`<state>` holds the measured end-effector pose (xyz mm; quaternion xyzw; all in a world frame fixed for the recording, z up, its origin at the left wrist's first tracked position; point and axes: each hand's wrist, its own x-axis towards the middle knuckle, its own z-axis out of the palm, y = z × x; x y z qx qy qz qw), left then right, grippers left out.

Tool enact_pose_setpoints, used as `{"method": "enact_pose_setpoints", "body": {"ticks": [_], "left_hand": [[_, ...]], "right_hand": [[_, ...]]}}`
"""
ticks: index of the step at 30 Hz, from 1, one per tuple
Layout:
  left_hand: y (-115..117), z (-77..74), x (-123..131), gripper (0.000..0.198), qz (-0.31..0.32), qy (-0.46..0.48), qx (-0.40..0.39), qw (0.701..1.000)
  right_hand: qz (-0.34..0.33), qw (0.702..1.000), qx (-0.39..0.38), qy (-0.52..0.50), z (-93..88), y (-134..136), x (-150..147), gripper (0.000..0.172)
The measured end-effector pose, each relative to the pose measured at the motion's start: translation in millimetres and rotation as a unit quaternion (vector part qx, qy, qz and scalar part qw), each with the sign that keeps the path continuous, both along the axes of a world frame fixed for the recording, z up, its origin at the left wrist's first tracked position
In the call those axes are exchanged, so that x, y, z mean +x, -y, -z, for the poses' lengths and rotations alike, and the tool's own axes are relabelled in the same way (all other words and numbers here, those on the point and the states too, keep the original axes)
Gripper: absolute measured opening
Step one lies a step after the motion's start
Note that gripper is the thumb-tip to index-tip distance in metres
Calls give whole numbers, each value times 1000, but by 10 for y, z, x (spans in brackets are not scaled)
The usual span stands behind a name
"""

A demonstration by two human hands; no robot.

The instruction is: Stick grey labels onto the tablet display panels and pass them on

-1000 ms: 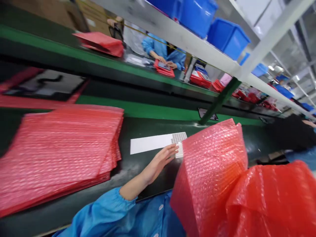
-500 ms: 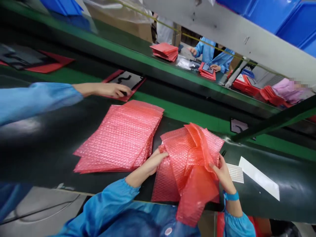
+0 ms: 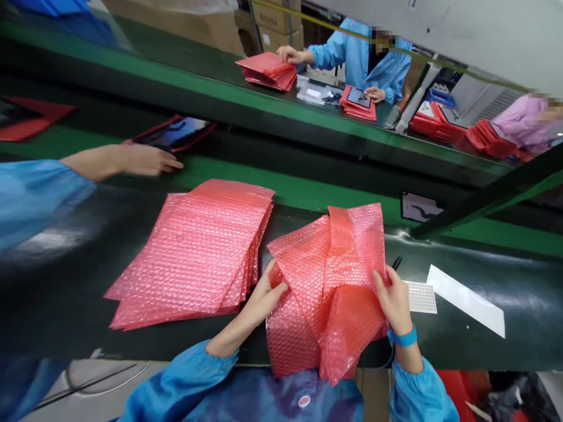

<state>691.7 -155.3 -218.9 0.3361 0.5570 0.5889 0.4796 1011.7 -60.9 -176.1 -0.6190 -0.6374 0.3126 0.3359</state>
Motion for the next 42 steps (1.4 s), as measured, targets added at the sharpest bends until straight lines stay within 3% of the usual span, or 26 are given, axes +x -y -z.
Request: {"method": "enact_pose_setpoints", "body": {"ticks": [3, 6, 8, 12, 17, 21, 24, 26, 27, 30, 32, 35, 36, 38, 40, 41, 42], "left_hand": [[71, 4, -35, 76, -11, -77, -5, 997], [-21, -52, -64, 56, -25, -145, -7, 989], [-152, -122, -73, 41, -37, -165, 3, 986], [-384, -278, -53, 28, -50, -160, 39, 985], [-451, -335, 120, 41, -29, -72, 53, 996], [-477, -279, 264, 54, -24, -11, 54, 998], [-510, -280, 224, 53, -47, 18, 46, 998], [-525, -331, 128, 49, -63, 38, 41, 996], [-528, -370, 72, 48, -66, 48, 38, 996], [-514, -523, -77, 47, -52, 71, 21, 996], [-483, -634, -150, 43, -37, 74, 4, 997], [-401, -793, -244, 37, -28, 59, -15, 998], [-367, -839, -274, 35, -28, 52, -19, 998], [-295, -908, -325, 34, -32, 40, -28, 998], [-223, -939, -353, 35, -40, 30, -43, 998], [-190, -941, -359, 35, -40, 25, -53, 997], [-160, -936, -364, 36, -38, 20, -63, 997]], "right_hand": [[48, 996, 14, -78, 3, -118, 47, 42], [95, 964, -40, -244, 6, -211, 98, 41], [92, 945, -85, -303, 1, -235, 92, 43], [44, 936, -160, -311, -22, -144, 15, 44], [-34, 931, -226, -286, 36, 39, -49, 41], [-92, 965, -168, -177, 76, 163, -109, 45], [-62, 995, 19, -71, -5, 371, -150, 58], [-76, 985, 148, -48, -86, 551, -193, 80], [-114, 977, 176, -44, -119, 637, -230, 92], [-230, 960, 159, -2, -159, 818, -435, 112], [-267, 949, 167, 23, -155, 867, -620, 95], [-316, 925, 208, -22, -176, 885, -863, 42], [-325, 923, 203, -45, -193, 887, -924, 36], [-332, 928, 151, -76, -228, 890, -1026, 56], [-338, 934, 76, -85, -248, 887, -1123, 99], [-348, 932, 44, -86, -253, 883, -1172, 113], [-365, 926, 22, -88, -257, 878, -1219, 112]]}}
